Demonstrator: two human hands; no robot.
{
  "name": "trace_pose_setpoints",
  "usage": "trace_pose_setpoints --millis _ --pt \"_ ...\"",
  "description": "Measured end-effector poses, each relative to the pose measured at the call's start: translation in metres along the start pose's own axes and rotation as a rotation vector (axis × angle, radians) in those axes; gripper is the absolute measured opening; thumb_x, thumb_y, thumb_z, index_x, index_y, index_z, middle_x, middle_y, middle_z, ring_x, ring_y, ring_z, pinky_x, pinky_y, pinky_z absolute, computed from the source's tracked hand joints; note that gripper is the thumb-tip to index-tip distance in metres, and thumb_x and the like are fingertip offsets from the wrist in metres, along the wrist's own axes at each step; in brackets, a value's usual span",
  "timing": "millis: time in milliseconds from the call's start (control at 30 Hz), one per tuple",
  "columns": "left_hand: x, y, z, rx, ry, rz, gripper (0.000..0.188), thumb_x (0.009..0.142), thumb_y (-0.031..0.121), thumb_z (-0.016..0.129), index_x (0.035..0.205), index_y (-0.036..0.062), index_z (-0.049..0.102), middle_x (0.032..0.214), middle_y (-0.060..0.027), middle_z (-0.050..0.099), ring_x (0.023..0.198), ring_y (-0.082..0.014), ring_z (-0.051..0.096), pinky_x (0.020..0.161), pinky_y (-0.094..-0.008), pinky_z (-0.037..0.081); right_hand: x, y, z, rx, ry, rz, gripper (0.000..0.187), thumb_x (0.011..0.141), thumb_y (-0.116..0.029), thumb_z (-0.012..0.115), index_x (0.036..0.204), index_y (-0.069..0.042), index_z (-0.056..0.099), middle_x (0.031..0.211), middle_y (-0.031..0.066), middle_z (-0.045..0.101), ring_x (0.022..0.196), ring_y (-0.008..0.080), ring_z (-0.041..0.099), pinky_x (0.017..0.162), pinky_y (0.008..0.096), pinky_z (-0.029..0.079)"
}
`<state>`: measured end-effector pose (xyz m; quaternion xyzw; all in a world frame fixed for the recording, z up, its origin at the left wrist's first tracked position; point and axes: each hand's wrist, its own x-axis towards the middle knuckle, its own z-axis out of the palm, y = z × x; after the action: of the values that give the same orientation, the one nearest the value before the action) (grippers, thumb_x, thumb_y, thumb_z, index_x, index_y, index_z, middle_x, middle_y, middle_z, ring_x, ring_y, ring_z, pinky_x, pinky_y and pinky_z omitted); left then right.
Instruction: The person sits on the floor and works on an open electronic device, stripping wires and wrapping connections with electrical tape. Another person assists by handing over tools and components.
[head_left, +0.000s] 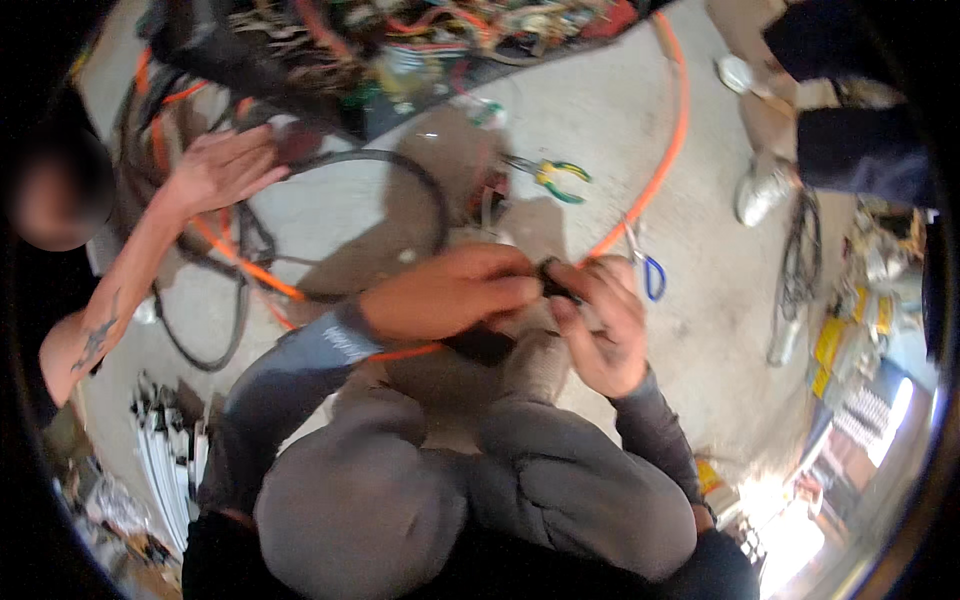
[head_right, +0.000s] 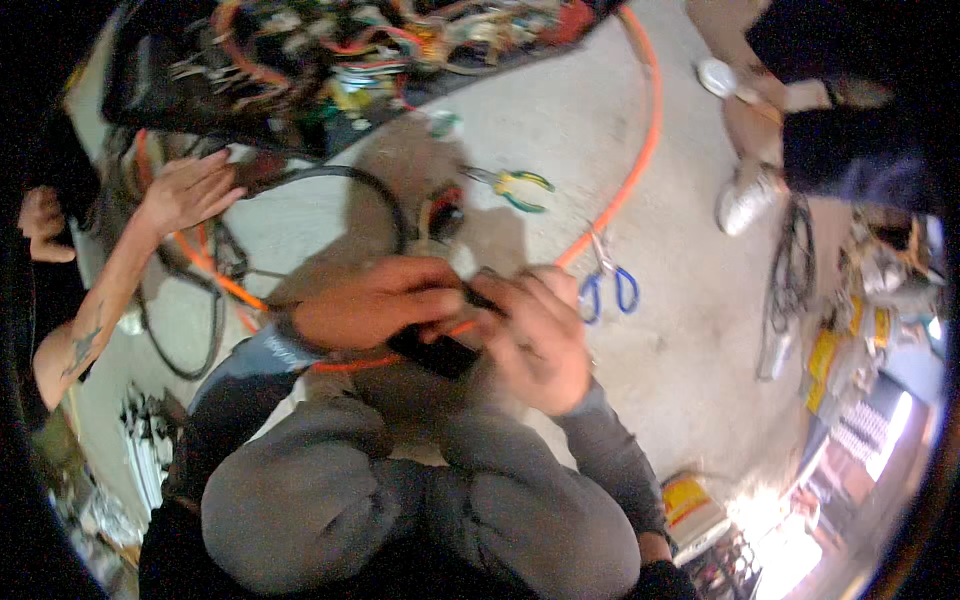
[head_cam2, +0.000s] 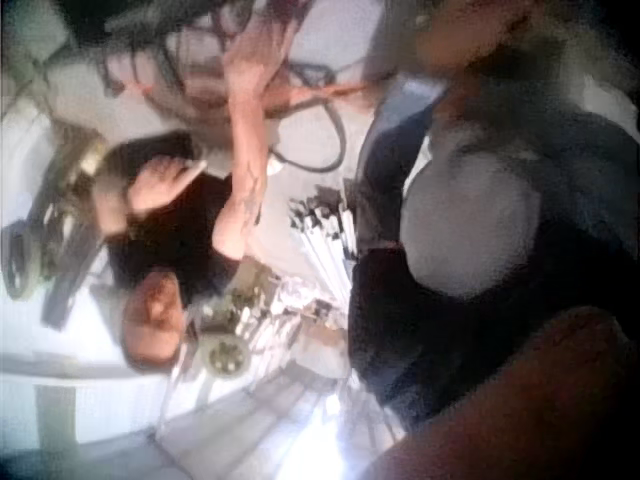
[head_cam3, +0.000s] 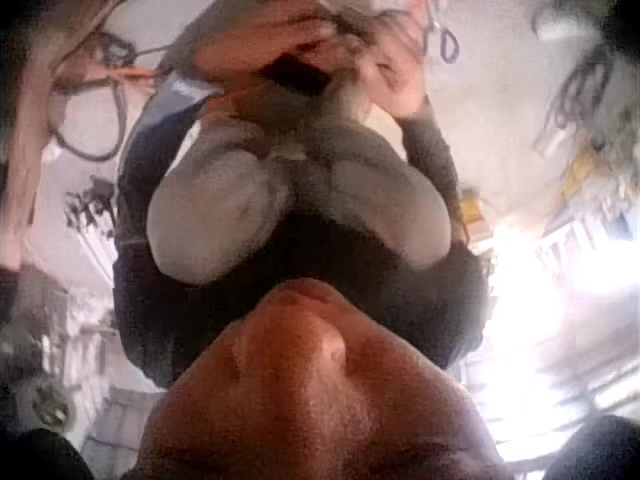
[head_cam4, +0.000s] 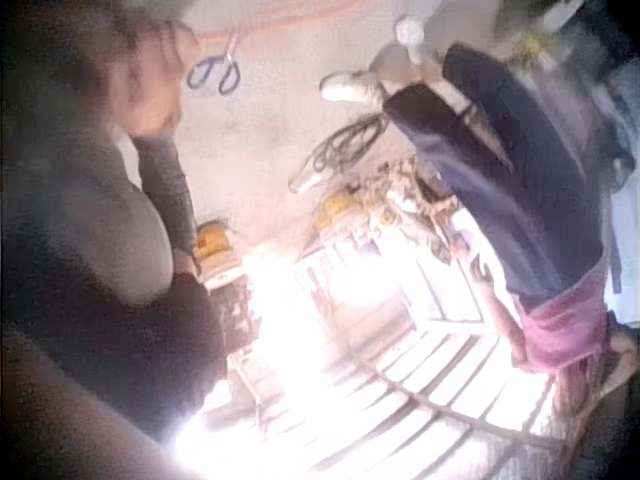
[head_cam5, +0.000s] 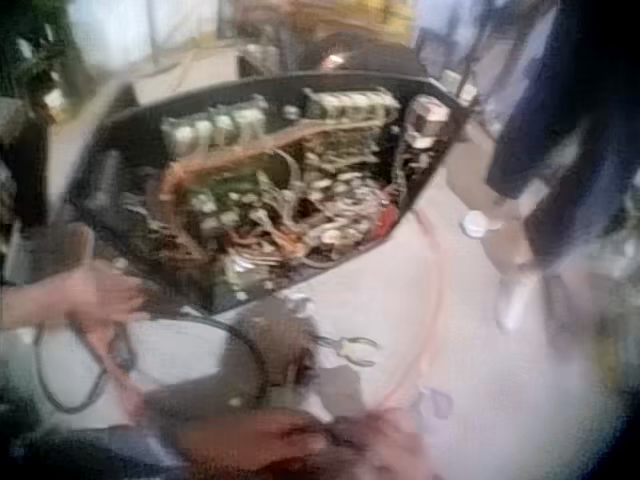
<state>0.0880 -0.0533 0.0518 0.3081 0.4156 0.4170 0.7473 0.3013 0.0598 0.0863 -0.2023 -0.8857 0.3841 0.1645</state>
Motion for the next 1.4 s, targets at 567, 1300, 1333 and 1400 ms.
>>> trace_pose_setpoints --millis 567,1300,1333,1400 --pt "0.009 -0.016 0.023 0.941 0.538 0.608 0.023 0.095 0.025 0.068 0.106 0.0043 0.064 0.100 -0.0142 0.065 0.094 -0.0375 0.064 0.082 -0.0493 0.050 0.002 -0.013 0.018 0.054 0.158 0.266 0.012 0.094 0.003 0.067 0.106 0.001 0.068 0.098 0.0139 0.062 0.095 0.0283 0.060 0.087 0.0355 0.049" --pt "0.005 -0.027 0.009 -0.022 0.273 0.097 0.022 0.111 0.023 0.056 0.120 0.0032 0.062 0.100 0.0000 0.059 0.090 -0.0097 0.057 0.082 -0.0265 0.050 0.004 0.015 0.017 0.145 0.045 0.149 0.030 0.091 -0.011 0.075 0.119 -0.003 0.072 0.099 0.0140 0.072 0.090 0.0332 0.065 0.084 0.0421 0.050" --pt "0.005 -0.026 0.009 0.004 0.261 0.097 0.023 0.110 0.023 0.057 0.119 0.0028 0.061 0.101 -0.0009 0.061 0.091 -0.0106 0.058 0.083 -0.0275 0.050 0.005 0.015 0.014 0.103 0.027 0.132 0.030 0.090 -0.011 0.075 0.119 -0.004 0.072 0.099 0.0136 0.072 0.089 0.0332 0.064 0.083 0.0420 0.050" --pt "0.000 -0.022 0.011 0.168 0.298 0.126 0.025 0.108 0.024 0.061 0.117 0.0015 0.061 0.098 -0.0041 0.064 0.091 -0.0116 0.061 0.082 -0.0295 0.051 0.006 0.014 0.015 0.065 0.013 0.089 0.031 0.088 -0.011 0.076 0.118 -0.005 0.073 0.098 0.0129 0.072 0.088 0.0332 0.064 0.082 0.0423 0.049"
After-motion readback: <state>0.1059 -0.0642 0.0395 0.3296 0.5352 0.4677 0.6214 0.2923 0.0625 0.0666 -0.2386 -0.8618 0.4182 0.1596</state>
